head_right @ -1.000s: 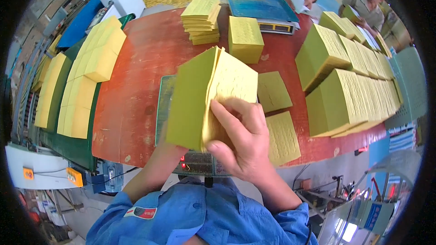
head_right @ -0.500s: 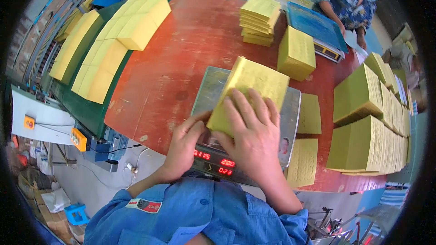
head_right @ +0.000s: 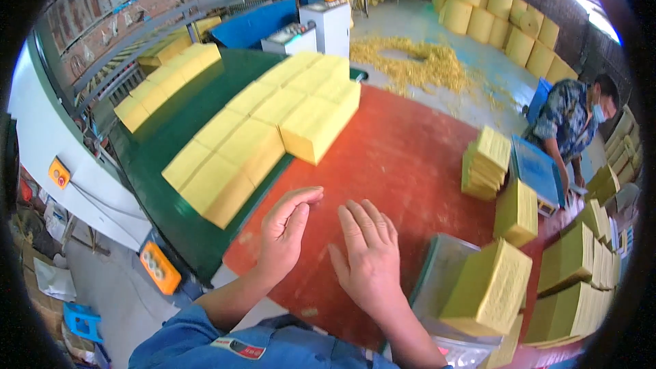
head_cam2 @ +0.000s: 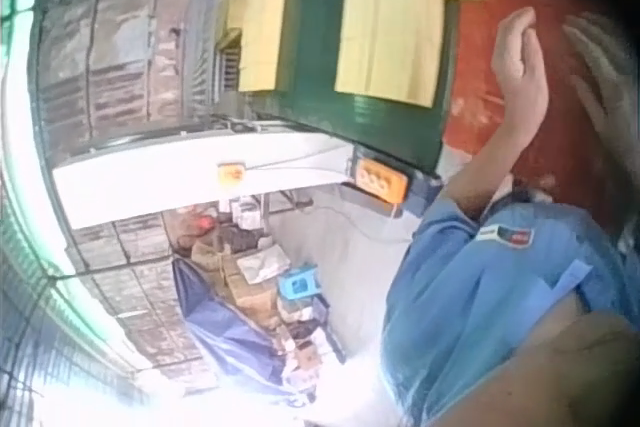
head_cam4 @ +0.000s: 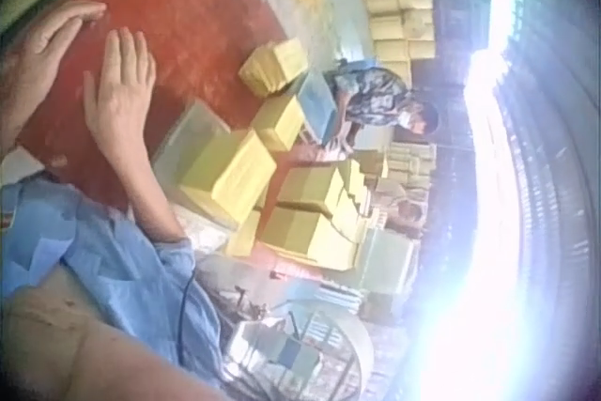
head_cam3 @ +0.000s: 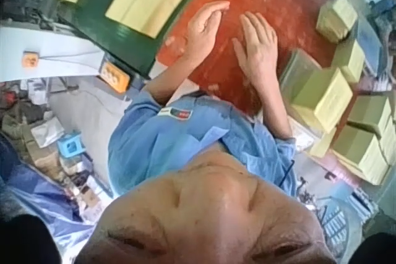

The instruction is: Weighing stacks of yellow blocks on a digital scale and stacking them.

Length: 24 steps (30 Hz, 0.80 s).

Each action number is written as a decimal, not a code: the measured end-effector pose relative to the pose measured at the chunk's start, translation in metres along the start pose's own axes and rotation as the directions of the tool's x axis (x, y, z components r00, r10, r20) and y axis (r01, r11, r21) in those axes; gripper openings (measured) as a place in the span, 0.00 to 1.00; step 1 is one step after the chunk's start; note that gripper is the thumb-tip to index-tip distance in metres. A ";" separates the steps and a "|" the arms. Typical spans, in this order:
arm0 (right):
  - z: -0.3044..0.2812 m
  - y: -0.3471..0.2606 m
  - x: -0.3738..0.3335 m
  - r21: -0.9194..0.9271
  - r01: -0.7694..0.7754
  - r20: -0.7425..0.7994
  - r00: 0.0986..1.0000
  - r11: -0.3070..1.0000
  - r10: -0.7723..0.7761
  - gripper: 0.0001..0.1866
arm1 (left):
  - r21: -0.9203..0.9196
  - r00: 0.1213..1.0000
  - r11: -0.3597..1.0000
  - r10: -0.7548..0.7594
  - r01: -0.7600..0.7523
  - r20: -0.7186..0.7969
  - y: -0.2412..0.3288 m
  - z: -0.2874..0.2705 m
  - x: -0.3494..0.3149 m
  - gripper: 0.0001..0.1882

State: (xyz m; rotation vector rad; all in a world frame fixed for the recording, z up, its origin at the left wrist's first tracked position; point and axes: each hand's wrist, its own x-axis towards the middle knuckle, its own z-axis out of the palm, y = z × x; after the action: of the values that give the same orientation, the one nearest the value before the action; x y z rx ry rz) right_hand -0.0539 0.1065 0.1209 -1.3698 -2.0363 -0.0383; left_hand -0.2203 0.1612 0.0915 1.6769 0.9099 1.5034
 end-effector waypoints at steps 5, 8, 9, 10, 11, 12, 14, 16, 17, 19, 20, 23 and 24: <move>0.096 0.011 0.110 -0.015 0.053 -0.088 0.995 0.998 -0.054 0.32 | 0.193 0.974 0.969 0.183 -0.156 -0.135 -0.062 -0.056 0.091 0.10; 0.160 0.045 0.179 -0.004 0.046 -0.146 0.988 0.999 -0.046 0.30 | 0.321 0.959 0.923 0.259 -0.213 -0.110 -0.110 -0.074 0.148 0.09; 0.174 0.059 0.197 -0.019 0.033 -0.139 0.990 0.999 -0.035 0.30 | 0.302 0.962 0.930 0.251 -0.210 -0.106 -0.128 -0.072 0.165 0.09; 0.192 0.070 0.216 -0.033 0.011 -0.133 0.991 0.999 -0.015 0.30 | 0.350 0.966 0.916 0.243 -0.197 -0.092 -0.146 -0.075 0.182 0.09; 0.207 0.080 0.233 -0.049 -0.008 -0.126 0.992 0.999 0.001 0.29 | 0.395 0.969 0.900 0.235 -0.185 -0.082 -0.163 -0.077 0.195 0.09; 0.221 0.089 0.248 -0.053 -0.007 -0.118 0.993 0.999 0.000 0.29 | 0.390 0.969 0.903 0.229 -0.179 -0.087 -0.179 -0.078 0.207 0.09; 0.245 0.108 0.270 -0.079 -0.041 -0.088 0.996 0.996 0.034 0.28 | 0.474 0.967 0.860 0.246 -0.190 -0.058 -0.208 -0.079 0.224 0.10; 0.264 0.124 0.284 -0.090 -0.060 -0.061 0.997 0.994 0.055 0.27 | 0.542 0.992 0.833 0.124 -0.111 0.012 -0.231 -0.078 0.232 0.12; 0.273 0.129 0.289 -0.116 -0.063 -0.058 0.997 0.991 0.056 0.24 | 0.615 0.997 0.787 0.002 -0.049 0.077 -0.240 -0.077 0.235 0.15; 0.290 0.140 0.289 -0.138 -0.065 -0.046 0.997 0.988 0.060 0.22 | 0.687 0.989 0.713 0.077 -0.141 0.123 -0.253 -0.072 0.228 0.17; 0.298 0.144 0.283 -0.162 -0.022 -0.069 0.998 0.987 0.011 0.20 | 0.746 0.971 0.622 0.153 -0.238 0.183 -0.256 -0.069 0.223 0.20; 0.303 0.148 0.263 -0.173 0.016 -0.058 0.998 0.985 -0.027 0.17 | 0.752 0.977 0.625 0.101 -0.209 0.187 -0.266 -0.059 0.207 0.22; 0.302 0.148 0.256 -0.165 0.013 -0.039 0.999 0.986 -0.019 0.16 | 0.756 0.979 0.622 0.118 -0.204 0.167 -0.268 -0.056 0.198 0.21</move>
State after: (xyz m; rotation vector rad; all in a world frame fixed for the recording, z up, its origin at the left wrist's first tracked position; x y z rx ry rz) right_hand -0.1419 0.4936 -0.0227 -1.4406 -2.0474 -0.2451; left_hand -0.2736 0.4707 -0.0341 2.4783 1.5262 1.1619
